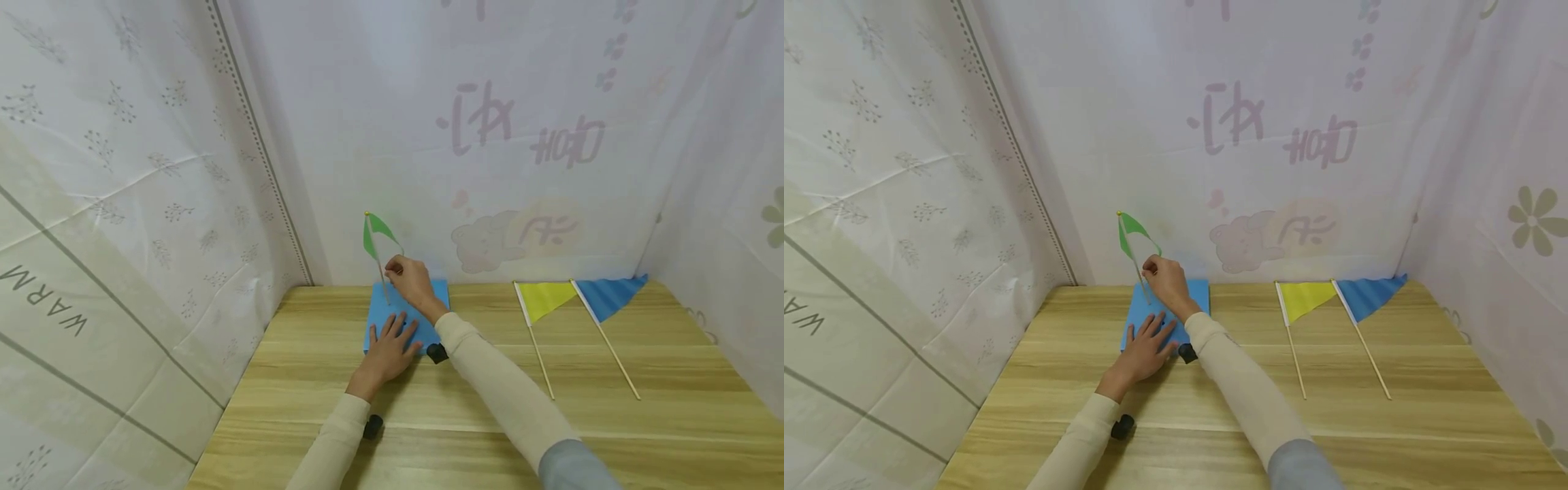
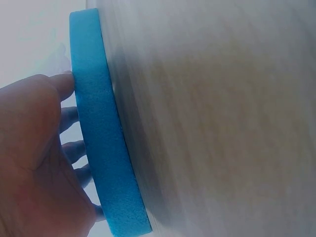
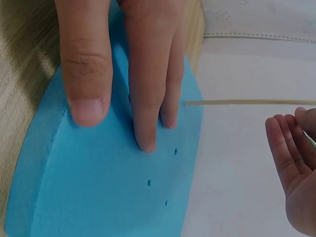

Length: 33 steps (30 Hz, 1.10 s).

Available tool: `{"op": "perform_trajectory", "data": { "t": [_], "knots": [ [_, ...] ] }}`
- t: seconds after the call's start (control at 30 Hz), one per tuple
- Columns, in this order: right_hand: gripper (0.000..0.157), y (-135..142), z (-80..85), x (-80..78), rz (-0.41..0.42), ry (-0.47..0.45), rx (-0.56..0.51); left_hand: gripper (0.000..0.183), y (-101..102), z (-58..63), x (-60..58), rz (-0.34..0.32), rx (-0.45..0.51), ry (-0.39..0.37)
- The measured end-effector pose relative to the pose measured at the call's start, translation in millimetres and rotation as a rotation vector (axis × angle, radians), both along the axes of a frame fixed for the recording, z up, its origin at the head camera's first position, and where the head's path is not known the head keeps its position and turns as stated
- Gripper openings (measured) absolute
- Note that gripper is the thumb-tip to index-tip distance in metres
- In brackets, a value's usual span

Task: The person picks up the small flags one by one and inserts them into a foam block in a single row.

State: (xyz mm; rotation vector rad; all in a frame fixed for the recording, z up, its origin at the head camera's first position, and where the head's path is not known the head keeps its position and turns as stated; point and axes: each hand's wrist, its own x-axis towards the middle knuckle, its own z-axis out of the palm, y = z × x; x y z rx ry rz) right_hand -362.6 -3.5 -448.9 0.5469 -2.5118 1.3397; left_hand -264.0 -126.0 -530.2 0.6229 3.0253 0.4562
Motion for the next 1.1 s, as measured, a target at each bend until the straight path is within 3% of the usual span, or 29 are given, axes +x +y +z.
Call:
{"op": "perform_trajectory", "data": {
  "t": [0.23, 0.47, 0.83, 1.1],
  "knots": [
    [0.012, 18.3, 3.5, 1.0, -0.002, 0.070, 0.007, 0.059, 1.6, 5.5, 2.4, 0.006, 0.007, -0.005],
    [0.012, 49.4, 1.3, 1.6, -0.010, 0.051, 0.016, 0.060, 3.0, 7.4, 3.1, 0.029, -0.014, -0.015],
    [0.009, 125.2, -15.5, 12.4, -0.038, 0.066, 0.071, 0.061, 5.2, 4.3, 3.8, 0.000, 0.013, -0.014],
    [0.013, 177.4, -13.5, 29.5, -0.062, 0.013, 0.155, 0.062, 0.8, 0.7, 0.4, -0.004, 0.030, -0.008]
  ]
}}
